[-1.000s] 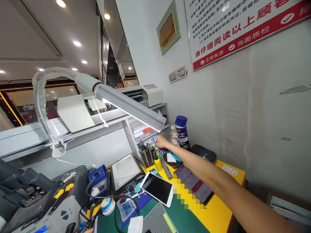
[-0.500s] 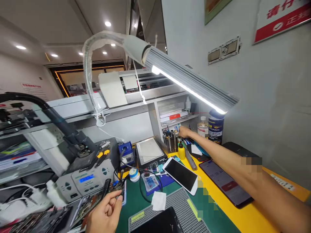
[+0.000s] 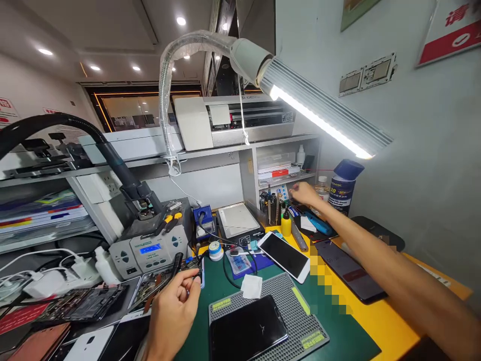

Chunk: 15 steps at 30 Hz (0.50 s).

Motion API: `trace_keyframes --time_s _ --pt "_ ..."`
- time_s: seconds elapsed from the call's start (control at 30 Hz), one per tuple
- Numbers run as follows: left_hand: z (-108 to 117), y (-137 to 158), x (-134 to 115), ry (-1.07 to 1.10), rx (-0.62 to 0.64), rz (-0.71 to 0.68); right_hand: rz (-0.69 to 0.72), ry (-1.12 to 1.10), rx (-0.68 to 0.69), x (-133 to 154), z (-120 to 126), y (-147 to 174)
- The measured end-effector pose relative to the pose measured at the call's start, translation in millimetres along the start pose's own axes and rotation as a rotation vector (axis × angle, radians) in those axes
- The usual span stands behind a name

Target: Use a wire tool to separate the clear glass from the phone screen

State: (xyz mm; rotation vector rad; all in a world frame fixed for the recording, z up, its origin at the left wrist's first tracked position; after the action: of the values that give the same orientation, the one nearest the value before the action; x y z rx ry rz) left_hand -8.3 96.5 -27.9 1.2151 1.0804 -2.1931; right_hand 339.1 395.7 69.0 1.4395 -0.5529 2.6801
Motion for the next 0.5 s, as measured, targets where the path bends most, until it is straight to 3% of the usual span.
trace_keyframes --time_s 0.1,0.17,0.33,0.5 --pt "1.1 -5.3 1.6 0.025 0.002 0.108 -0.055 -0.208 -0.028 3.6 19.5 40.9" --pt "-1.1 -13.4 -2.1 0.053 0.025 0.191 -0.11 -0.349 0.052 4.5 17.0 77.7" --pt "-20.1 -39.3 -24.5 0.098 0.126 0.341 -0.36 -0.602 0.267 6.1 -22.4 148.7" --pt "-43.8 -55.1 -36.5 0.06 0.156 0.435 -0.591 -0.683 0.312 3.0 -54.3 157.8"
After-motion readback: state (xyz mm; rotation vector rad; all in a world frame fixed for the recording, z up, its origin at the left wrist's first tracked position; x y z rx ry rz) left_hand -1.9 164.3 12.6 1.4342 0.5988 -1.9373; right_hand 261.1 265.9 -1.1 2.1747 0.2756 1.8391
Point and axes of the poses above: each hand's wrist, its own y-axis away from the middle knuckle, its own z-axis out of the back of the hand, x = y × z, the point moved 4 cm from there along -y, towards the middle knuckle, and after that the axes turned 14 degrees about -x, right-handed, at the moved point
